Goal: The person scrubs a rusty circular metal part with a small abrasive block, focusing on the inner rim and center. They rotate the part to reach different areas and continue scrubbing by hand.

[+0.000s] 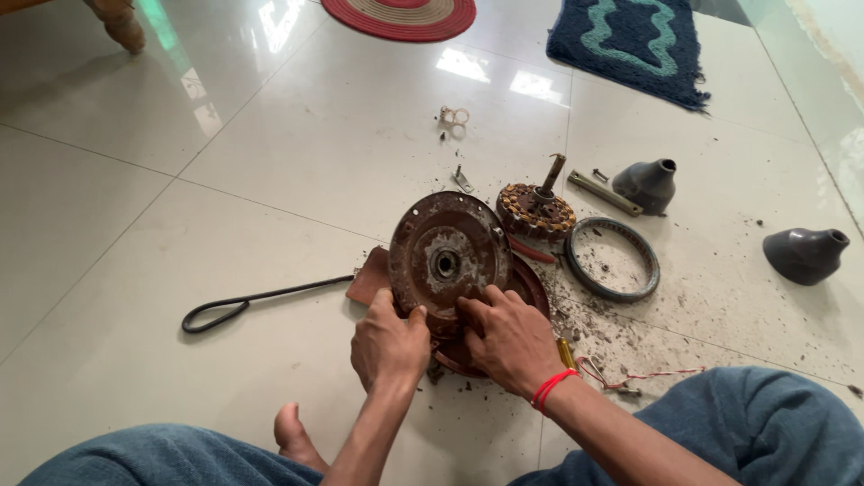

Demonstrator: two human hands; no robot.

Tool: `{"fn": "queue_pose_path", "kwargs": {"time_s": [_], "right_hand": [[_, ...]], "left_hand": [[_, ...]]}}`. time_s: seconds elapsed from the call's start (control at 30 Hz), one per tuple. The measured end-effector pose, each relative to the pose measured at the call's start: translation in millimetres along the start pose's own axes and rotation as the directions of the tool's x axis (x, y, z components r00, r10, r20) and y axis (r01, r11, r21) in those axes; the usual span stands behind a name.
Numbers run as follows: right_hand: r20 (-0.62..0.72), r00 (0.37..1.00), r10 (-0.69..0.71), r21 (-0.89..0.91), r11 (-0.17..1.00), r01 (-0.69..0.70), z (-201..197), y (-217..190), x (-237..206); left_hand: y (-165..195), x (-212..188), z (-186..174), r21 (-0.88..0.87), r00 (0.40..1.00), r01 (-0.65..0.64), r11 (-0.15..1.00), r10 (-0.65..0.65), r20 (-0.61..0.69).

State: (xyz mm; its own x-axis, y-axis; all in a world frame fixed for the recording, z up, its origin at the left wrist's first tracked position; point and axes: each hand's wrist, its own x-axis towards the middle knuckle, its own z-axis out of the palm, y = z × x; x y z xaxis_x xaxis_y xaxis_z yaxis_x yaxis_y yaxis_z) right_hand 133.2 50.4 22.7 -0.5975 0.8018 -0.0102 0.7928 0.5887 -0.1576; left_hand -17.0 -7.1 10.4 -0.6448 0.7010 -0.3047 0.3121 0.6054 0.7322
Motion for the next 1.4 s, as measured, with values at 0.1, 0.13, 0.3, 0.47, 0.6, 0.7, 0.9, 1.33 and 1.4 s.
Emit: {"fn": "queue_pose_path", "kwargs": {"time_s": [0.1,0.13,0.3,0.47,0.6,0.7,0.9,1.33,1.4], "right_hand": [[-0.042,0.997,-0.066,0.015,0.998,0.066,-2.3,1.9,-1.1],[-0.060,0.994,-0.090,0.017,0.996,0.091,-2.5,3.1,-1.6],[-0.035,0.991,-0.125,0.028,0.992,0.126,-2.1,12.0,-1.9],[-0.016,0.991,-0.132,0.016,0.991,0.133,-2.4,13.4,-0.8],[0.055,0.997,-0.051,0.015,0.999,0.050,-8.4,10.7,1.6],[0.177,0.983,0.056,-0.097,0.995,-0.039,-10.4,11.1,4.2],[0.046,0.999,-0.028,0.020,0.999,0.027,8.6,17.9,0.7],[-0.114,0.983,-0.145,0.106,0.982,0.157,23.5,35.6,-2.1],[-0.002,0.995,-0.099,0.123,0.987,0.099,20.1,33.5,-4.5]], "left_hand": [[1.7,-2.8,0.3,-0.012,1.000,-0.011,1.000,0.011,-0.007],[2.2,-3.3,0.3,-0.012,1.000,-0.021,1.000,0.020,-0.015],[4.7,-3.8,1.1,-0.041,1.000,-0.004,0.999,0.004,-0.006],[5.5,-4.3,1.1,-0.037,0.999,-0.031,0.999,0.029,-0.043],[6.0,-5.4,1.0,-0.057,0.999,-0.033,0.998,0.030,-0.046],[7.0,-5.7,2.3,-0.063,0.999,-0.037,0.997,0.034,-0.039],[7.7,-6.4,4.9,-0.067,0.994,-0.085,0.994,0.081,-0.070],[12.6,-12.2,3.9,-0.135,0.981,-0.176,0.975,0.163,-0.107],[12.1,-12.6,2.8,-0.149,0.986,-0.155,0.977,0.143,-0.085]]}}
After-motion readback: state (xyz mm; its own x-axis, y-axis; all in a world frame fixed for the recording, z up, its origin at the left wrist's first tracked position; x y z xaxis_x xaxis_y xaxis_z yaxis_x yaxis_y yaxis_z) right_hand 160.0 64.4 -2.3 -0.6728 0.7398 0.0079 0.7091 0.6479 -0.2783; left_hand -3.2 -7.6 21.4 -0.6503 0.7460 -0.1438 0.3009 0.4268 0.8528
